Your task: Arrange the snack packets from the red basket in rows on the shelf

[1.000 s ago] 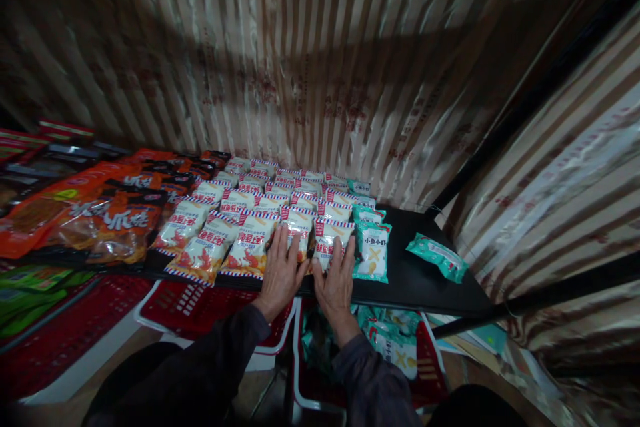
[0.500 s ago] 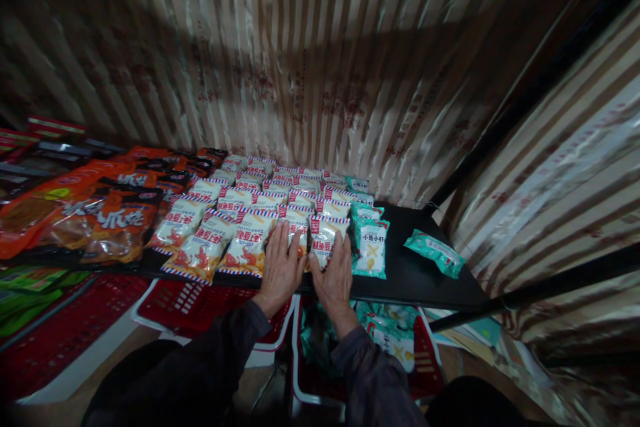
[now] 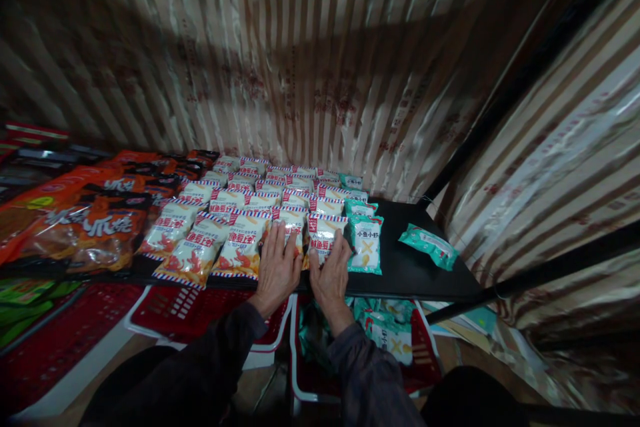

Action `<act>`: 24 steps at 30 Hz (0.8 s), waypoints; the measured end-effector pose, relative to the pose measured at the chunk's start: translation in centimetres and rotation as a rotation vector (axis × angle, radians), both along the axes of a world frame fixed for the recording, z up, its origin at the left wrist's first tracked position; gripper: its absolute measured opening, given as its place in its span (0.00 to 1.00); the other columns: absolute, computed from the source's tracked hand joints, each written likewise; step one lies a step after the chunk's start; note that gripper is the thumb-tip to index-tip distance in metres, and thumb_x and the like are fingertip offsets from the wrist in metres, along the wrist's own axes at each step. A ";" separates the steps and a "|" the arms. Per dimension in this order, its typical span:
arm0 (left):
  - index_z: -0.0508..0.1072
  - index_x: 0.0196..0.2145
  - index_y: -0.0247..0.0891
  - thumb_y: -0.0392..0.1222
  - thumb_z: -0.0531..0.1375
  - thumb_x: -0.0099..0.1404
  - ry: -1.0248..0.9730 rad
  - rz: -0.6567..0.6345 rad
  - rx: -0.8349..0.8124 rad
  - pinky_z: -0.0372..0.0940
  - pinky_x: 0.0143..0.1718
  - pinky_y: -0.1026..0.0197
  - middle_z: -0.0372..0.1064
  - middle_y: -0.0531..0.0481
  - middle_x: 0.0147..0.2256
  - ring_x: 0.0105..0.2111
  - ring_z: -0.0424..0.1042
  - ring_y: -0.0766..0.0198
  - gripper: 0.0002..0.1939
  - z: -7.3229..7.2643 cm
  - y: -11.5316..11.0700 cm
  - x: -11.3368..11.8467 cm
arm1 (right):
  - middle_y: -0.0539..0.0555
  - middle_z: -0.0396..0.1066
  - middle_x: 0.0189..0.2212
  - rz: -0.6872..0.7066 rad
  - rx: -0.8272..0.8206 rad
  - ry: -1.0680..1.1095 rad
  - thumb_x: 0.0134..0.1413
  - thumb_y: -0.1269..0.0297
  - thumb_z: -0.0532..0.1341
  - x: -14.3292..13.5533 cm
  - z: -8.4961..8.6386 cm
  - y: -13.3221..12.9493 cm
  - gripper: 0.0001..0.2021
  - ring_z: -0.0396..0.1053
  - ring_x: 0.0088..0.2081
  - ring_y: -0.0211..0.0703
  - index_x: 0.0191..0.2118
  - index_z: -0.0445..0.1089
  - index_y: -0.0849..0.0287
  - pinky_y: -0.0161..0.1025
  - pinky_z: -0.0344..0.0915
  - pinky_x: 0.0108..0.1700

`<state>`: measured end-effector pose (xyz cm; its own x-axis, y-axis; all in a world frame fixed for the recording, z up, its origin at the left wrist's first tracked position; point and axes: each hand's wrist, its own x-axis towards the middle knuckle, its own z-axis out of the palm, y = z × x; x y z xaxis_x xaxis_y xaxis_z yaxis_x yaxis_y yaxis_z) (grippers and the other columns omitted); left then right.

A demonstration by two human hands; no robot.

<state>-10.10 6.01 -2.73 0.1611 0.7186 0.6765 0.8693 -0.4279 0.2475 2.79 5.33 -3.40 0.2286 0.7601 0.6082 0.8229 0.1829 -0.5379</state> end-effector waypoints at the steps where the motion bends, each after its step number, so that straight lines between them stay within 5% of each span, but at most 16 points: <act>1: 0.58 0.62 0.29 0.37 0.54 0.66 0.004 -0.001 -0.001 0.51 0.64 0.37 0.43 0.30 0.67 0.69 0.35 0.45 0.27 0.0 0.0 0.0 | 0.72 0.54 0.61 0.001 -0.007 -0.002 0.63 0.50 0.50 0.0 0.0 0.0 0.36 0.55 0.62 0.60 0.68 0.40 0.65 0.57 0.63 0.55; 24: 0.58 0.62 0.29 0.37 0.53 0.66 0.014 -0.009 -0.031 0.51 0.63 0.34 0.47 0.30 0.66 0.69 0.36 0.43 0.27 -0.3 0.1 0.3 | 0.71 0.58 0.60 0.030 -0.044 -0.036 0.65 0.52 0.47 0.0 -0.4 0.2 0.32 0.58 0.61 0.59 0.68 0.43 0.64 0.56 0.62 0.55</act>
<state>-9.80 6.07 -3.07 0.1771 0.7376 0.6517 0.8690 -0.4280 0.2483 2.79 5.53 -3.79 0.1836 0.7927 0.5813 0.8366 0.1844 -0.5158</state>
